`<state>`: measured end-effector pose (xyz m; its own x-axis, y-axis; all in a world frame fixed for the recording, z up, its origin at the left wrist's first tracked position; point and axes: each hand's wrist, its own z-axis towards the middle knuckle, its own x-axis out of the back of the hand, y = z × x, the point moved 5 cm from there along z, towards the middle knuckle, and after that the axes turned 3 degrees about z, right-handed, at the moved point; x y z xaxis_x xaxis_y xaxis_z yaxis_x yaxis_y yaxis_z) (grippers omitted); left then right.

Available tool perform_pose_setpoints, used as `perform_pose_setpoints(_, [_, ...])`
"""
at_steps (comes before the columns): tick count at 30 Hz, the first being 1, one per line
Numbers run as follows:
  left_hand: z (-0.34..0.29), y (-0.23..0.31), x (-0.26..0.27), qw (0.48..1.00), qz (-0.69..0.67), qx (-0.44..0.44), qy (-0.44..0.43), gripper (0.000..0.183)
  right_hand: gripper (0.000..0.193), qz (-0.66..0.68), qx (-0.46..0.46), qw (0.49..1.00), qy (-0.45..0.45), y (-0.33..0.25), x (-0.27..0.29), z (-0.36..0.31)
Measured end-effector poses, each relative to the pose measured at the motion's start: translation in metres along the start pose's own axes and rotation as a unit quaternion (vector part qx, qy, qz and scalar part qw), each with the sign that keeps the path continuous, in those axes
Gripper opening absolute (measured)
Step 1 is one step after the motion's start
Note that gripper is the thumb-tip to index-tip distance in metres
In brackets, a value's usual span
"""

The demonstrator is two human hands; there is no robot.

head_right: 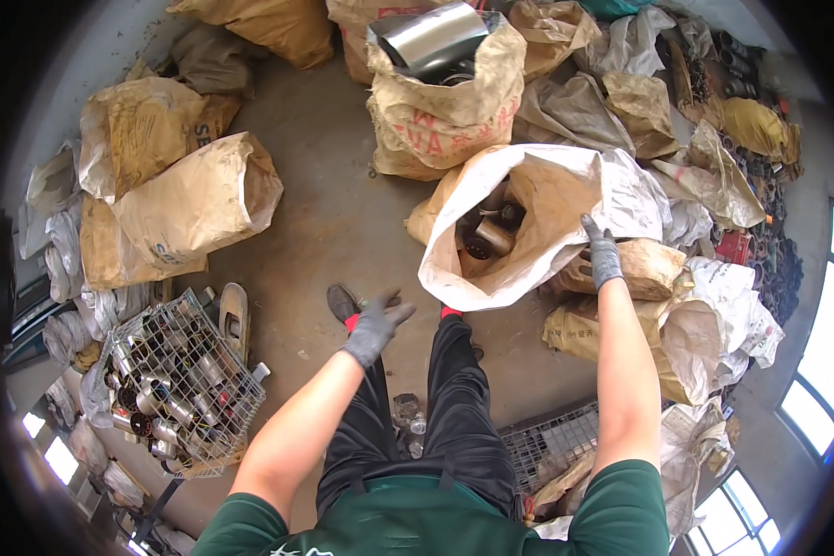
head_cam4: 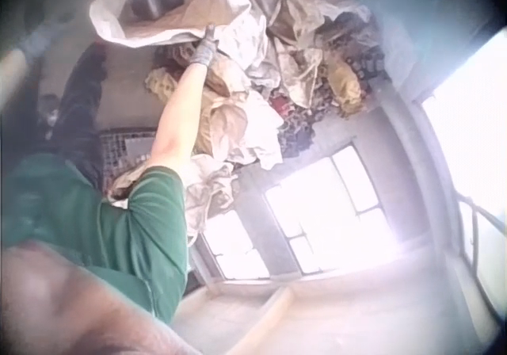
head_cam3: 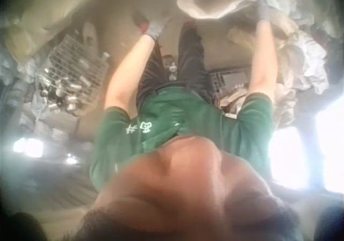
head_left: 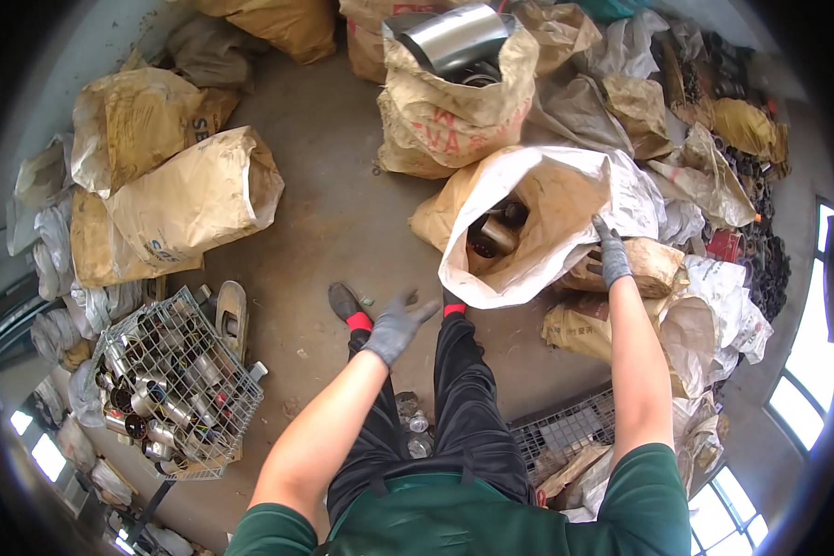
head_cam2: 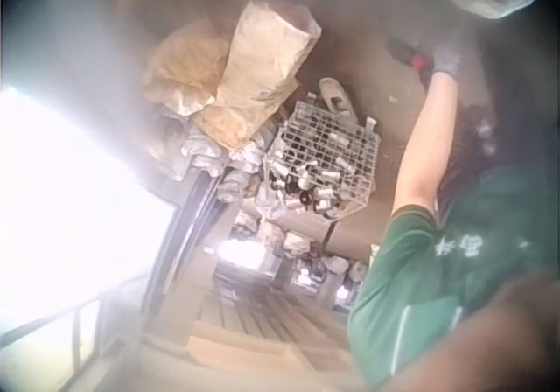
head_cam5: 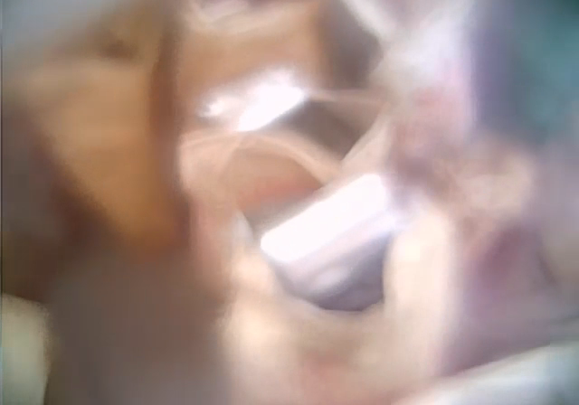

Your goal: The person sorts metal components by picking them out of large paper bags and placing them onto the floor or into a wire basket.

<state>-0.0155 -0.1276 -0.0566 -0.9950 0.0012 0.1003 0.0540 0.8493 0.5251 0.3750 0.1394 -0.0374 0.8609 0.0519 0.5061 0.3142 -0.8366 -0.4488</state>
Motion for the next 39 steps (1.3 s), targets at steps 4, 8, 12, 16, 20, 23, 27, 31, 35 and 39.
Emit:
perform_pose_setpoints(4, [0.039,0.06,-0.054,0.984,0.171,0.009,0.049,0.072,0.055,0.085,-0.099,0.988,-0.088,0.038,-0.019,0.029])
perform_pose_setpoints(8, [0.065,0.003,-0.056,0.963,0.251,0.06,0.076,0.054,0.027,0.052,0.042,0.994,-0.084,0.082,0.004,0.046])
perform_pose_setpoints(12, [-0.008,-0.065,-0.025,0.977,0.184,0.078,0.074,0.047,0.033,0.077,0.141,0.98,-0.115,0.106,-0.02,-0.078])
perform_pose_setpoints(16, [-0.084,-0.08,-0.039,0.987,0.137,0.045,0.071,0.039,0.045,0.199,0.079,0.971,-0.103,0.125,-0.001,-0.169])
perform_pose_setpoints(20, [-0.154,-0.051,-0.035,0.995,-0.039,0.084,0.04,0.033,0.047,0.302,0.12,0.936,-0.132,0.132,0.014,-0.172])
perform_pose_setpoints(23, [-0.161,-0.086,-0.008,0.951,-0.275,0.121,0.075,0.038,0.047,0.263,0.163,0.935,-0.175,0.059,-0.024,-0.198])
perform_pose_setpoints(27, [-0.096,-0.101,0.07,0.845,-0.492,0.193,0.089,0.027,0.043,0.141,0.187,0.931,-0.281,-0.002,-0.155,-0.182])
perform_pose_setpoints(31, [0.04,-0.112,0.164,0.735,-0.632,0.128,0.212,0.014,0.059,0.187,0.154,0.881,-0.407,-0.034,-0.299,-0.15])
perform_pose_setpoints(35, [0.146,-0.078,0.245,0.773,-0.556,0.062,0.298,0.02,0.063,0.204,0.152,0.905,-0.34,-0.003,-0.307,-0.071])
perform_pose_setpoints(39, [0.202,-0.099,0.302,0.734,-0.577,0.014,0.359,0.024,0.065,-0.068,0.06,0.974,-0.21,0.153,-0.29,0.041])
